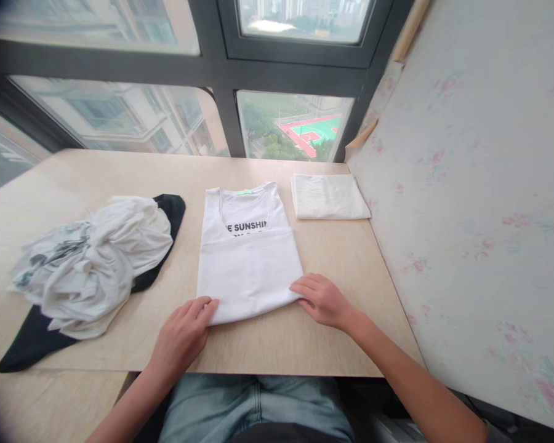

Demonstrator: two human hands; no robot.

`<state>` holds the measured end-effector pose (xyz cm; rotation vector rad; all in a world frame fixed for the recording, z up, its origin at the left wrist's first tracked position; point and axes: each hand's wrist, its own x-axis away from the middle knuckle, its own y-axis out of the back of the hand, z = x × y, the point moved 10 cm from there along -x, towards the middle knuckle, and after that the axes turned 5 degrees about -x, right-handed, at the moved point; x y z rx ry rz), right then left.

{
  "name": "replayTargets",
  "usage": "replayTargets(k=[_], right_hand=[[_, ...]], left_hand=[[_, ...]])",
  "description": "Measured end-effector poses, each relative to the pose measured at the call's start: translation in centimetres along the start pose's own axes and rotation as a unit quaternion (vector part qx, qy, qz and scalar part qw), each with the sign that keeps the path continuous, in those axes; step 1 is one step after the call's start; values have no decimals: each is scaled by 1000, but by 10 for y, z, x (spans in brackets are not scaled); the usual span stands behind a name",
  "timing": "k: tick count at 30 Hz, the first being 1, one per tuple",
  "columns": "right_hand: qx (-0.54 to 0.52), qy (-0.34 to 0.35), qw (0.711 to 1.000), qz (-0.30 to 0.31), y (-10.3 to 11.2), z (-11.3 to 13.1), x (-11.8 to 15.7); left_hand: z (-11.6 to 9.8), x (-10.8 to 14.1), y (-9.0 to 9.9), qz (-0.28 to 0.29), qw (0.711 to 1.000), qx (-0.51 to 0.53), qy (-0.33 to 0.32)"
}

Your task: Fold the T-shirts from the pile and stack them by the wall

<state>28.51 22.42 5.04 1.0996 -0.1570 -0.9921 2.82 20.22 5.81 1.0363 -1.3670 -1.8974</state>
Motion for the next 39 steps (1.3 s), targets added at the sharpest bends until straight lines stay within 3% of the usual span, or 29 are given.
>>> replayTargets(k=[6,12,17,23,30,35,39], right_hand=[[109,36,993,-11,-8,13,20],[177,2,983,40,-19,9,32],[179,18,983,15,-12,11,30],[142,65,988,9,-17,36,11],[157,53,985,-42,-40,60,-23],[127,85,985,-77,-23,48,-18],[99,105,988,-62,-7,36,1]], left_hand=[[6,17,11,-75,996,13,-40],[1,32,17,-86,993,18,-79],[-1,42,18,-93,992,18,-87],[15,37,14,-94,992,85,-12],[43,21,18,-73,984,151,66],[56,19,22,-64,979,172,87],[43,26,27,-97,983,150,33]])
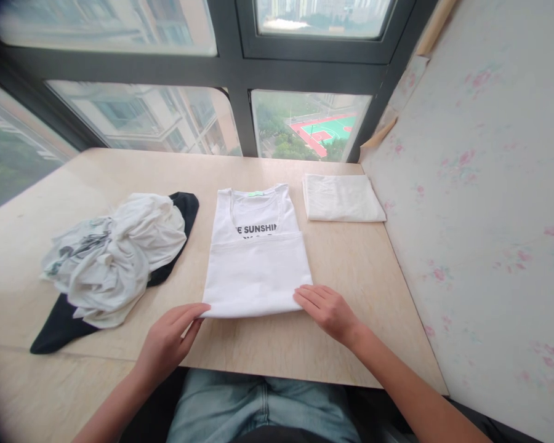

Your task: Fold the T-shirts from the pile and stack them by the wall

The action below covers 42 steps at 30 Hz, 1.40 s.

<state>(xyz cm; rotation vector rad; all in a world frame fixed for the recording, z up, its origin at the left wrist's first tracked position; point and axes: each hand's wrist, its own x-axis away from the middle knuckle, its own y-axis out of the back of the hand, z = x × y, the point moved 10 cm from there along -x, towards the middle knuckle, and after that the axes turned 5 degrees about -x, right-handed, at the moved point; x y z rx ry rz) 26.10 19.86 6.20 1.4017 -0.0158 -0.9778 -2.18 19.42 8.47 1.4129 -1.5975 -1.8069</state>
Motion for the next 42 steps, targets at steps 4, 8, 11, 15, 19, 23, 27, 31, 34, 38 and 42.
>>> replayTargets(k=[4,8,11,15,19,23,27,31,34,38,42], right_hand=[[-17,-3,1000,3,8,-1,17],[-54,-48,997,14,13,1,29],[-104,-106,989,19,27,2,32],[-186,-198,962,4,63,3,30],[-203,-274,938,-61,102,-6,22],[-218,-334,902,-163,119,-37,0],[-314,-402,839,-191,87,-95,-39],[-324,-454,815,-156,28,-164,-75],[-254,-507,815,-117,-11,-203,-77],[-226,-523,814,-111,-35,-213,-64],[-171,-529,826,-91,-35,-203,-52]], left_hand=[[-29,19,-5,-25,994,7,-102],[-24,34,-6,-41,998,54,-19],[-11,41,0,-15,984,139,107],[-11,36,29,17,945,263,193],[-13,11,66,-10,923,315,219],[15,-21,70,-69,899,324,287],[63,-63,24,-54,853,376,358],[113,-107,-38,-28,859,338,384],[141,-118,-78,-27,865,281,414],[152,-109,-109,-16,869,248,429],[148,-105,-113,-5,876,267,403]])
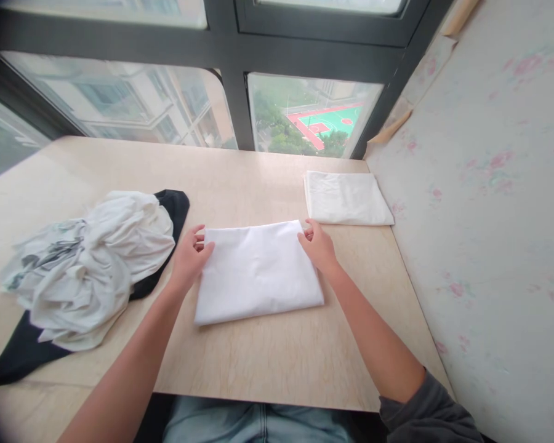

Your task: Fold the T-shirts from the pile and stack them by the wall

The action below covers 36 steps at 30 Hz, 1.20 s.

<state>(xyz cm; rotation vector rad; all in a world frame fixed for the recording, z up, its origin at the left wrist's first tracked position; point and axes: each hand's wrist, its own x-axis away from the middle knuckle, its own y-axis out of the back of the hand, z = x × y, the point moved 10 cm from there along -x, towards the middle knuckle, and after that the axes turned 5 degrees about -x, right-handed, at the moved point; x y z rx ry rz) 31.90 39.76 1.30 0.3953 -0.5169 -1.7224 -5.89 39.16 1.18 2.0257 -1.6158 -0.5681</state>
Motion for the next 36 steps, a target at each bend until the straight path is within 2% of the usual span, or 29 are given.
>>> replayTargets(k=[3,8,12,19,21,23,26,28,31,36], right_hand=[[15,2,1000,2,2,1,7],[-66,37,997,-27,11,7,17],[-13,22,997,-69,15,-2,23],[47,38,996,-64,9,-10,20],[109,75,989,-72,10,0,24],[182,135,970,-90,9,19,34],[238,232,941,-65,-11,47,54],[253,270,929,-10,-32,54,64],[282,251,925,37,-53,43,66],[310,210,925,57,-57,24,57]], left_hand=[[-10,3,-1,11,999,35,-35],[-17,5,-3,-1,994,97,-58],[-16,3,-9,1,998,35,-52],[-18,-1,-8,-7,999,-12,-50],[-30,6,-4,-25,996,-49,-68],[-54,19,-4,-43,982,-130,-129],[-93,47,-26,-18,933,-261,-247],[-101,60,-48,27,906,-309,-289],[-89,64,-71,73,886,-352,-295],[-68,55,-77,86,877,-387,-270]])
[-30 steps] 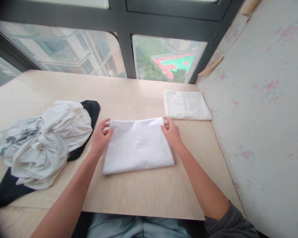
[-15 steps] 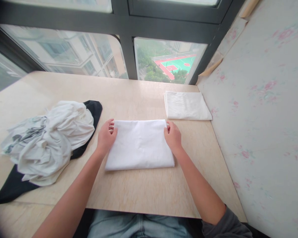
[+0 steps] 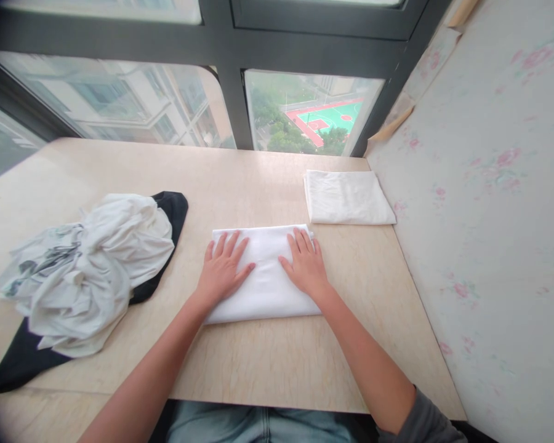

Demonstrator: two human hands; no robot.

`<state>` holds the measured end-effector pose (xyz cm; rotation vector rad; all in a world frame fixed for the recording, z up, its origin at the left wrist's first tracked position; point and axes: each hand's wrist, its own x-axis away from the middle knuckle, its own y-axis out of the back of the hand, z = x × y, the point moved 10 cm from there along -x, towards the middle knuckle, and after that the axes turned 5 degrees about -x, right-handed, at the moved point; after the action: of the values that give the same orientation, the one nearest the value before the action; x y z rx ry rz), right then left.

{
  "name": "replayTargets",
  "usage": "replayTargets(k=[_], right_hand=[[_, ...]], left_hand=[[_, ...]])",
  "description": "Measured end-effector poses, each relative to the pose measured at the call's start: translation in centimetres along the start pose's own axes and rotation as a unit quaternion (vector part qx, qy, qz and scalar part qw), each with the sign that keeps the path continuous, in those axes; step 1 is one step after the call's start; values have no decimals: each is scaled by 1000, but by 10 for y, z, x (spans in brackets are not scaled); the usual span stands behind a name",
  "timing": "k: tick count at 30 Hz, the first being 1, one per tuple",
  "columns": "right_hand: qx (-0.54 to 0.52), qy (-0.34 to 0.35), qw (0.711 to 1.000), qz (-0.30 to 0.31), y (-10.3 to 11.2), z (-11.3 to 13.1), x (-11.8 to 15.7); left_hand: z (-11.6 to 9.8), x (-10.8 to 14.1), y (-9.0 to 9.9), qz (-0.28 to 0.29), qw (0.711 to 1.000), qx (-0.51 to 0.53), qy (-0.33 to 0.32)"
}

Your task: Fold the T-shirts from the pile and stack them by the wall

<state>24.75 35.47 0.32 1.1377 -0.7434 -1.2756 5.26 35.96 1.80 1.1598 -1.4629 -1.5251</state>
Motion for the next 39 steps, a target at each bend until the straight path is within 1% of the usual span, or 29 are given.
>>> replayTargets(k=[5,7,9,11,13,14,16,17,19,22,24,25,28,31,35,39], right_hand=[[-4,0,1000,12,-2,1,0],[-20,2,1000,-2,0,1,1],[-52,-9,998,-38,7,-4,3],[-102,-48,989,-93,18,-22,5],[-162,-108,971,-139,29,-50,7],[-193,-139,960,-148,33,-64,8],[-244,-183,943,-135,34,-87,5],[-260,-194,938,-118,33,-95,2],[-274,-199,937,-86,33,-104,-5],[-256,-184,947,-58,34,-107,-17],[-241,-156,957,-41,33,-105,-24],[-237,-138,961,-30,33,-102,-28],[-242,-91,966,-2,31,-98,-36],[-242,-62,968,30,29,-95,-45],[-253,-38,964,77,26,-90,-57],[-255,-42,962,88,23,-88,-64]], left_hand=[[-2,1,3,11,1000,-13,5],[2,2,5,1,1000,-12,26],[11,4,8,-13,998,-6,67],[21,5,11,-21,995,0,102],[24,2,16,-25,994,3,109],[23,-2,20,-28,994,5,105],[11,-16,26,-19,996,27,79],[0,-26,27,-7,997,46,58],[-29,-50,24,28,996,88,7],[-74,-90,13,69,988,129,-56],[-96,-114,2,87,981,154,-75],[-104,-125,-2,95,978,167,-80],[-116,-147,-13,120,967,206,-89],[-119,-154,-15,153,954,236,-103],[-121,-152,0,181,934,276,-135],[-129,-148,16,206,912,308,-177]])
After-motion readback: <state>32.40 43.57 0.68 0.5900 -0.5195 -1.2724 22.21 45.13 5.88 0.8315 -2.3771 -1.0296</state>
